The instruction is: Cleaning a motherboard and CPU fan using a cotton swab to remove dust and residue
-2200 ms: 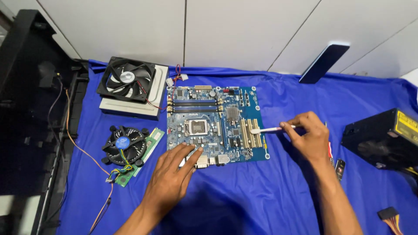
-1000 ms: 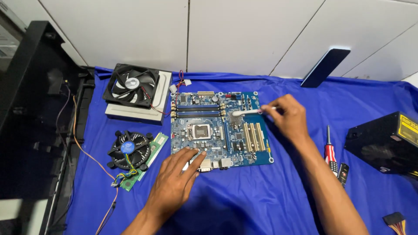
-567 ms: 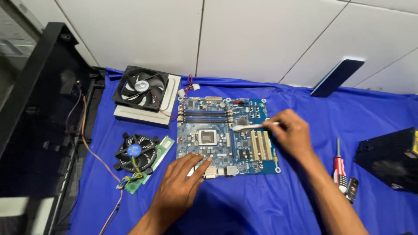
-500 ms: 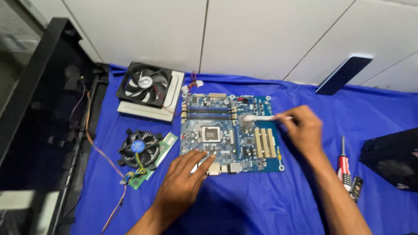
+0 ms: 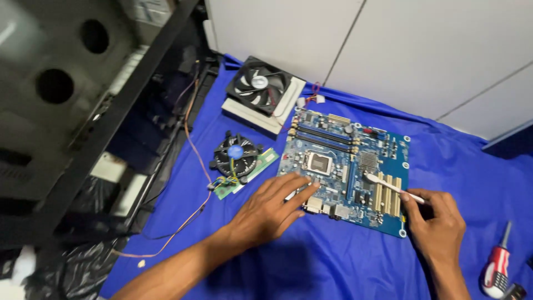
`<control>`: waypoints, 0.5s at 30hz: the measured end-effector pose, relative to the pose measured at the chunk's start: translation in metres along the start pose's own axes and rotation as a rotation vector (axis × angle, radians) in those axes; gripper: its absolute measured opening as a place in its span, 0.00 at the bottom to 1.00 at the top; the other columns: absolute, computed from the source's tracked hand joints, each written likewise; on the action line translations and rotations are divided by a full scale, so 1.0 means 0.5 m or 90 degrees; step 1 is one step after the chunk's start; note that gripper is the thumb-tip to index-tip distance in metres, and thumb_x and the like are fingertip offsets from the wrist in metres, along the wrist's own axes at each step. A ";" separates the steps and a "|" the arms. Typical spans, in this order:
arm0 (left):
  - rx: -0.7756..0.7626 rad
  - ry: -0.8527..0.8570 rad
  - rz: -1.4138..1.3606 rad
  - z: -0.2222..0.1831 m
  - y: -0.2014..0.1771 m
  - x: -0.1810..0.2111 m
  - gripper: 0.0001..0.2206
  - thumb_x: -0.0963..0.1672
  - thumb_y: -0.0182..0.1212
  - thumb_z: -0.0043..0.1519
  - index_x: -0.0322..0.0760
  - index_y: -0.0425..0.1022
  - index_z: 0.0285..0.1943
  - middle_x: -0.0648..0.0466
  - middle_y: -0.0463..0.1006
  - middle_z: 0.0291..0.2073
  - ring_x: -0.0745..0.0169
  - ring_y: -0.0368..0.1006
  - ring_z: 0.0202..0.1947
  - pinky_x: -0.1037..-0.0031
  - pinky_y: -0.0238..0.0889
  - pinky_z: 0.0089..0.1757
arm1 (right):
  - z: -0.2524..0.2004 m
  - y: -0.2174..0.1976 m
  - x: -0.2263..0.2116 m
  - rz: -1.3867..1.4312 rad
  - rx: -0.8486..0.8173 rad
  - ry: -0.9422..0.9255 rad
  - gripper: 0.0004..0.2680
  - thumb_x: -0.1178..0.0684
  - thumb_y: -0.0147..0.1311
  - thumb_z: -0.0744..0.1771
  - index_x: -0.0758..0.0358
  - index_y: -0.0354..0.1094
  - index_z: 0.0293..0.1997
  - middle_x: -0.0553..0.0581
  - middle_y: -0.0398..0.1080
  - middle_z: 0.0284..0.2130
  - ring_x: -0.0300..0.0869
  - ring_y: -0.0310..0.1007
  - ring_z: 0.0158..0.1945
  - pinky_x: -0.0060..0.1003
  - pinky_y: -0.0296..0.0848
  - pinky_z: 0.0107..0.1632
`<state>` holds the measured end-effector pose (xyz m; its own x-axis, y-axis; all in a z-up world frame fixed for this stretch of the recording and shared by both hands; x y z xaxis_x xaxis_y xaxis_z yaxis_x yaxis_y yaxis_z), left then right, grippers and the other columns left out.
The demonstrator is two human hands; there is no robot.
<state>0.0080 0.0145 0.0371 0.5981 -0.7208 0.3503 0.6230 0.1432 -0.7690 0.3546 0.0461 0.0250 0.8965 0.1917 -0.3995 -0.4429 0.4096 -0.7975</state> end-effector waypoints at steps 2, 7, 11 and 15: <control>0.054 -0.015 0.047 0.012 -0.031 -0.006 0.23 0.43 0.63 0.66 0.38 0.67 0.71 0.47 0.73 0.64 0.44 0.68 0.64 0.55 0.63 0.57 | 0.000 -0.001 0.000 0.009 -0.008 0.004 0.04 0.53 0.64 0.70 0.58 0.79 0.48 0.55 0.74 0.39 0.43 0.72 0.42 0.38 0.68 0.50; 0.095 -0.140 0.318 0.031 -0.133 -0.049 0.31 0.54 0.59 0.67 0.38 0.60 0.76 0.52 0.73 0.66 0.52 0.71 0.49 0.63 0.58 0.47 | -0.004 -0.002 0.007 0.024 -0.016 0.012 0.04 0.54 0.63 0.71 0.59 0.79 0.49 0.54 0.75 0.39 0.42 0.72 0.41 0.37 0.67 0.49; -0.072 -0.389 0.294 0.007 -0.119 -0.130 0.53 0.63 0.69 0.52 0.30 0.48 0.78 0.40 0.65 0.64 0.38 0.62 0.58 0.46 0.59 0.51 | 0.000 -0.007 0.010 0.011 -0.012 0.036 0.04 0.51 0.63 0.71 0.56 0.79 0.49 0.52 0.75 0.39 0.41 0.73 0.43 0.38 0.68 0.50; -0.184 -0.479 0.335 -0.004 -0.085 -0.180 0.58 0.63 0.74 0.47 0.32 0.47 0.79 0.33 0.60 0.68 0.31 0.62 0.61 0.44 0.60 0.52 | 0.002 -0.013 0.000 0.033 -0.012 0.041 0.04 0.52 0.62 0.71 0.53 0.80 0.49 0.50 0.75 0.38 0.39 0.72 0.41 0.35 0.67 0.47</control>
<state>-0.0736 0.0720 0.0371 0.9950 0.0256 0.0968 0.0945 0.0787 -0.9924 0.3577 0.0441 0.0306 0.8704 0.1537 -0.4678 -0.4889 0.3834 -0.7836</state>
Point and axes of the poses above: each hand's wrist, its own z-axis towards the middle knuckle, its own y-axis out of the palm, x = y × z, the point moved 3 cm from there along z, towards the middle knuckle
